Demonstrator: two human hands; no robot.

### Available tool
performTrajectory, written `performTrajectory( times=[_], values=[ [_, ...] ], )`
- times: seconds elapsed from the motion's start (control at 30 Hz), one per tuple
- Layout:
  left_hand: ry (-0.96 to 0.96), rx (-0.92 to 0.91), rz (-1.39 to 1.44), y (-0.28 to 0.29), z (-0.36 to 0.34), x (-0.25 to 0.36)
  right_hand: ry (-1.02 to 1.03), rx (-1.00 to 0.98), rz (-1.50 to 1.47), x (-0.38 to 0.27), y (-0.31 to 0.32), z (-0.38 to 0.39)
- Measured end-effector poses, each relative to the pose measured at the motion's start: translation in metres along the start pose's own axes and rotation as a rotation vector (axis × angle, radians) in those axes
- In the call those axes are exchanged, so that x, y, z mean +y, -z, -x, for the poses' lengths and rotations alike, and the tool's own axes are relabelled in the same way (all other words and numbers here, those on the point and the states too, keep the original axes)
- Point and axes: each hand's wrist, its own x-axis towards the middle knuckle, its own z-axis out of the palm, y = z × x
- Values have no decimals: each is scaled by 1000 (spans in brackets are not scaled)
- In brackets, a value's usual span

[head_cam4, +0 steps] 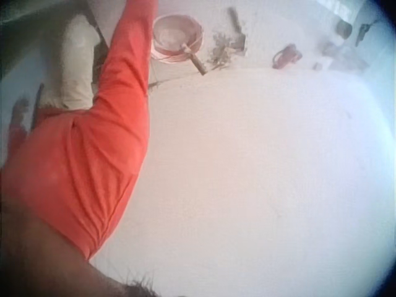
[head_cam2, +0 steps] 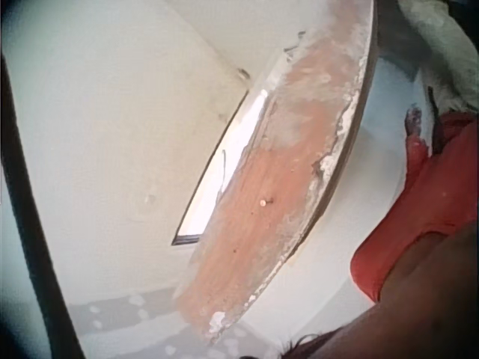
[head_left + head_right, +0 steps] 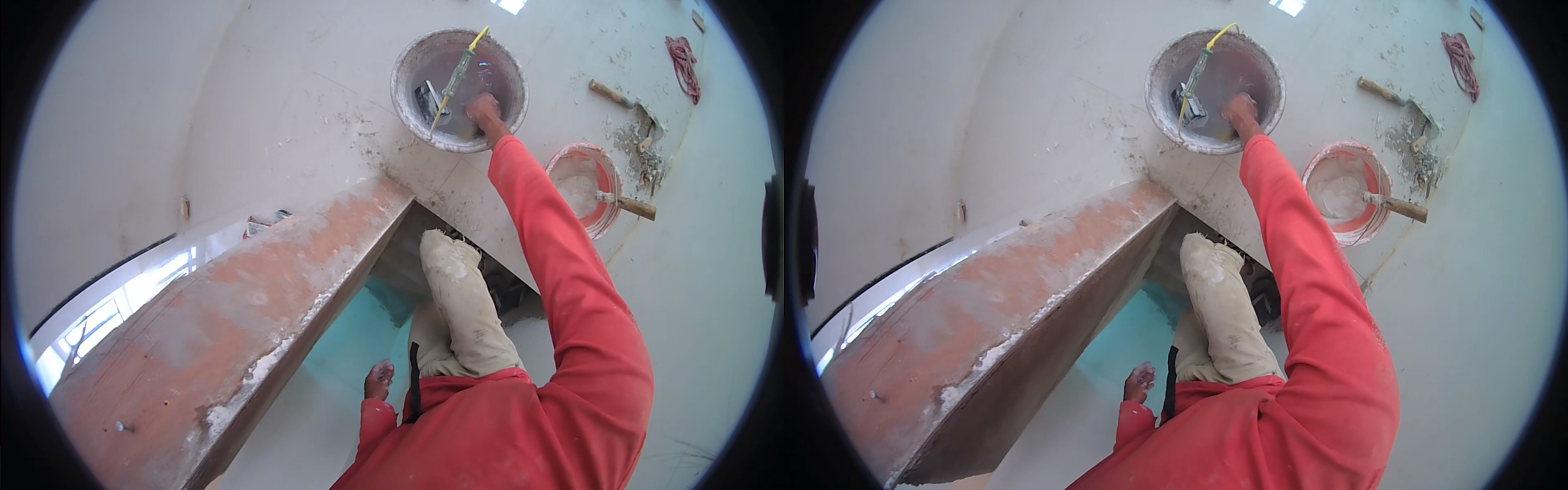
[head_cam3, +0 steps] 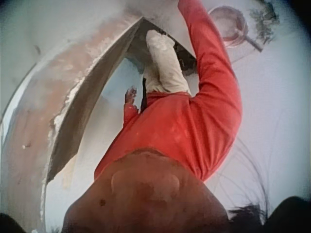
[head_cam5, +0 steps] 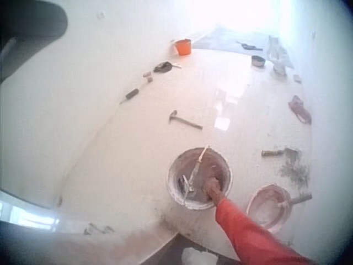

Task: The person applies plaster to the underside and side of a concrete stair structure using a brush and then smooths it with a trowel, dipping the tools into buckets of mixture.

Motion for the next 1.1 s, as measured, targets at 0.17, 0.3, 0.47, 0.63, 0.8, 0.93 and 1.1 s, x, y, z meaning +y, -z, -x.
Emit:
performTrajectory(
  times=[0.17, 0.3, 0.47, 0.63, 0.8, 0.93, 1.1],
  values=[
    [28, -106, -1, -3, -28, -43, 62, 153, -212, -5, 32, 28],
    [46, -148, 34, -1, -60, -69, 235, 305, -133, -9, 53, 64],
    [-28, -124, 113, 7, -100, -106, 506, 413, -128, -2, 58, 126],
    [-43, -21, 158, 19, -108, -165, 675, 704, -347, -5, 66, 181],
    [-14, 27, 210, 23, -91, -231, 1002, 900, -465, -5, 65, 195],
    [-16, 7, 212, 22, -97, -264, 505, 758, -281, -2, 57, 190],
    [-243, -38, 26, 20, -102, -286, 567, 645, -172, 8, 48, 191]
  ],
)
